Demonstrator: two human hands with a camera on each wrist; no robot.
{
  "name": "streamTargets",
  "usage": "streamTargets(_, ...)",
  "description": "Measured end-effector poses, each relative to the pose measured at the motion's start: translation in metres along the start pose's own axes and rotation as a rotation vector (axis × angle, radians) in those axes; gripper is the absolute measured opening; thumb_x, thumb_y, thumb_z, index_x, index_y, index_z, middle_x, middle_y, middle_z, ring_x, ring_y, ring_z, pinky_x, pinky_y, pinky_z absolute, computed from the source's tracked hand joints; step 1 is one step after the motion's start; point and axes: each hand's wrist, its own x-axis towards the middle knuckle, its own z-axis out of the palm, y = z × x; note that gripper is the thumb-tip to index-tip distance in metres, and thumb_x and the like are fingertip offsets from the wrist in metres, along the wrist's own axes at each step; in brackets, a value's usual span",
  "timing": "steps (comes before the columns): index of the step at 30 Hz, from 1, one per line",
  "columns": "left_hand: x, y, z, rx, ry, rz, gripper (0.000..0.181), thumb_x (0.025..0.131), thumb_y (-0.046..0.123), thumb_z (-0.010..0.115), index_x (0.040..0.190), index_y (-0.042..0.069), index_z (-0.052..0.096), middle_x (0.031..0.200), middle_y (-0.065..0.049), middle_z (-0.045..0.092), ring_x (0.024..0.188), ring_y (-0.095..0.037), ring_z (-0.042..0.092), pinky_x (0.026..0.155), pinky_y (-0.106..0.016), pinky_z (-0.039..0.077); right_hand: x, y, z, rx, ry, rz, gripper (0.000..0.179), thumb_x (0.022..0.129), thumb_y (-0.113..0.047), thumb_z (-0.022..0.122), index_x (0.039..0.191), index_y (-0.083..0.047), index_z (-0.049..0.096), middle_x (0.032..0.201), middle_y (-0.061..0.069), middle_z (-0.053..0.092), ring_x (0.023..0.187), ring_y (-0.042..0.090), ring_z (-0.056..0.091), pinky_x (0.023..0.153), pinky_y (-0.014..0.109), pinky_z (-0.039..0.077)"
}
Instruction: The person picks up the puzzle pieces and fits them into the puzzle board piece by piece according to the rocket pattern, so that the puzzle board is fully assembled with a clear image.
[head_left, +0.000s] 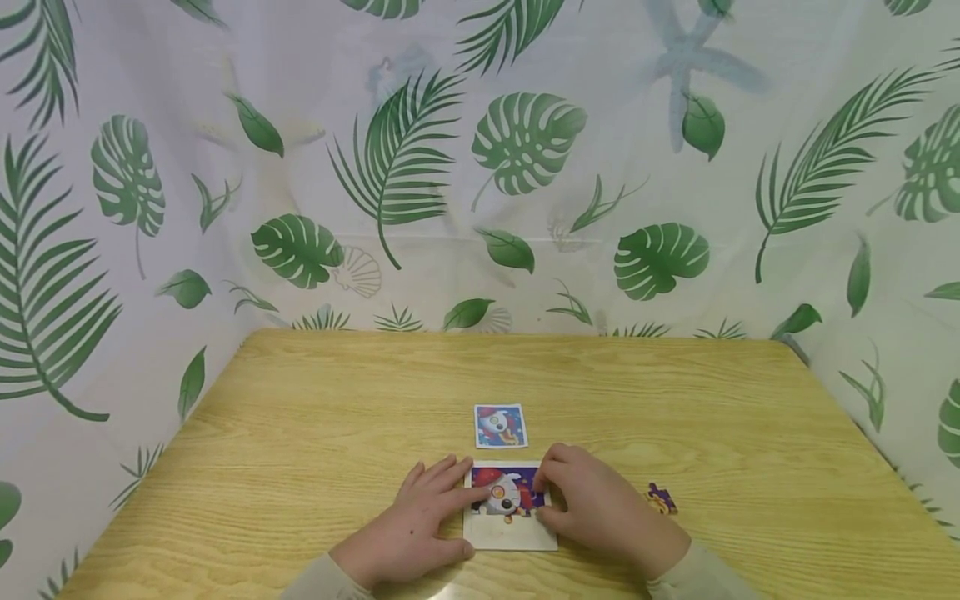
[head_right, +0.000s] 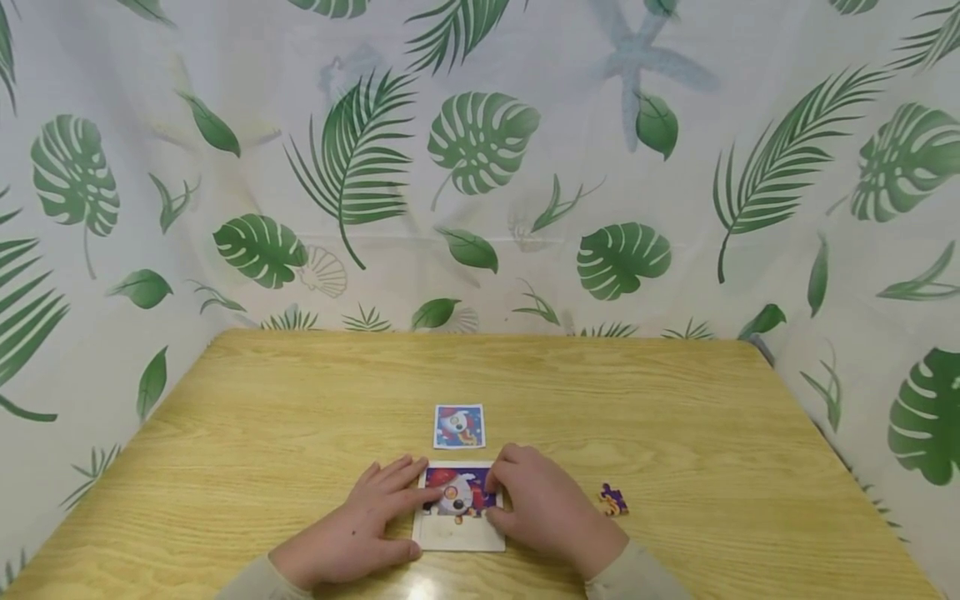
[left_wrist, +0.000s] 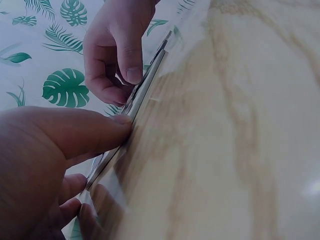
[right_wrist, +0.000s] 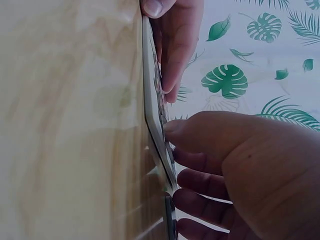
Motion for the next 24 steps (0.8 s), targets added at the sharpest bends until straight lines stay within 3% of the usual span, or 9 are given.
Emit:
streamTargets(5, -0.001, 0.0, 0.001, -0.02, -0.019, -0.003, 0.067, 0.091, 0.043, 0.069, 0.153, 0.035, 0.045, 0.167, -0.003, 0.02, 0.154, -0.03, 0.01, 0.119, -0.062, -0.001, -0.005, 0.001, 0.0, 0.029, 0.0, -0.02, 0.02, 0.086, -0.035, 0.078, 0.104, -0.027, 0.073, 0.107, -0.012, 0.055, 0.092, 0.007, 0.052, 0.086, 0.036, 0.053)
streamTargets(14, -0.001, 0.002, 0.001, -0.027, -0.029, -0.009, 0.068, 0.092, 0.042, 0.069, 0.154, 0.036, 0.043, 0.168, -0.003, 0.018, 0.154, -0.029, 0.008, 0.119, -0.062, -0.003, -0.015, 0.005, -0.005, -0.016, -0.027, -0.173, 0.038, 0.093, -0.031, 0.07, 0.131, -0.031, 0.071, 0.12, -0.005, 0.057, 0.1, 0.011, 0.05, 0.087, 0.038, 0.051)
streamTargets(24, -0.001, 0.002, -0.001, 0.001, -0.023, -0.007, 0.067, 0.091, 0.041, 0.069, 0.154, 0.036, 0.044, 0.167, -0.004, 0.02, 0.154, -0.03, 0.01, 0.119, -0.061, -0.001, -0.014, 0.014, -0.007, -0.023, -0.07, -0.19, 0.038, 0.099, -0.031, 0.064, 0.136, -0.036, 0.066, 0.129, -0.002, 0.056, 0.11, 0.018, 0.051, 0.095, 0.046, 0.05)
